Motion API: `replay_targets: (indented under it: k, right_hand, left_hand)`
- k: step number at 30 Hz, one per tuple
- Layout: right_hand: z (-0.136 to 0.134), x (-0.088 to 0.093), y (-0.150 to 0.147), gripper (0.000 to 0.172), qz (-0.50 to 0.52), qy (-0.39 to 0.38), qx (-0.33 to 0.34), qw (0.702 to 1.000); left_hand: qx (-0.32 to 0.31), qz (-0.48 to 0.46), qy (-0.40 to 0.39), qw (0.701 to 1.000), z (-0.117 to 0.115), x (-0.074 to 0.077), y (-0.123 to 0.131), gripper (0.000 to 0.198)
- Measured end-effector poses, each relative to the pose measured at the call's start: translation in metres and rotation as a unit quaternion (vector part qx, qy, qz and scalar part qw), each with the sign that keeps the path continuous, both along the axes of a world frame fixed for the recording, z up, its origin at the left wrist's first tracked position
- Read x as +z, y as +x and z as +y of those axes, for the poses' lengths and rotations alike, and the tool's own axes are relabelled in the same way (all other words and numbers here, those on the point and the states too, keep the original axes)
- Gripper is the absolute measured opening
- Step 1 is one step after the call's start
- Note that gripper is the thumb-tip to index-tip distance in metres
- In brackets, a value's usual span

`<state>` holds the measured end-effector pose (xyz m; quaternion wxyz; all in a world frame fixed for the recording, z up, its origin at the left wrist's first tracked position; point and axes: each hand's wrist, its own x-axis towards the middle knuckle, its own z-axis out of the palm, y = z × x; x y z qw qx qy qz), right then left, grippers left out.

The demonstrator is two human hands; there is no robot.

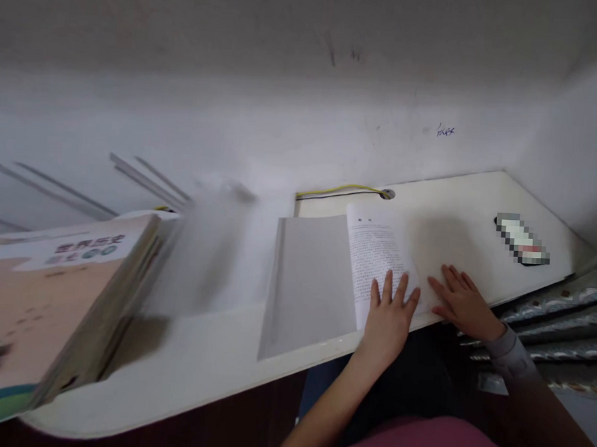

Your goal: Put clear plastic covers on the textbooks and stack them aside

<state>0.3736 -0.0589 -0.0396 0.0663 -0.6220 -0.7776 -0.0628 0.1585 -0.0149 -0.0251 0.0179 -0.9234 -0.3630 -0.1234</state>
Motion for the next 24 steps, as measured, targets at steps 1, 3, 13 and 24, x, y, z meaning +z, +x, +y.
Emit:
replay_targets:
  k: [1, 3, 13, 24]
  right_hand:
    - [-0.001, -0.002, 0.002, 0.06, -0.005, -0.003, 0.006, 1.0]
    - [-0.001, -0.003, 0.003, 0.061, -0.011, -0.003, 0.014, 1.0]
    - [0.002, -0.004, 0.003, 0.064, 0.013, 0.011, 0.008, 1.0]
    - [0.003, -0.002, 0.005, 0.067, 0.067, -0.008, 0.004, 0.998]
  left_hand:
    - [0.001, 0.0, -0.003, 1.0, 0.0, -0.002, 0.002, 0.046]
    - [0.003, 0.0, -0.006, 1.0, 0.001, -0.004, 0.004, 0.046]
    - [0.004, 0.015, -0.021, 1.0, 0.003, -0.003, 0.005, 0.047]
    - [-0.012, 0.039, -0.019, 0.999, 0.002, 0.004, 0.02, 0.047]
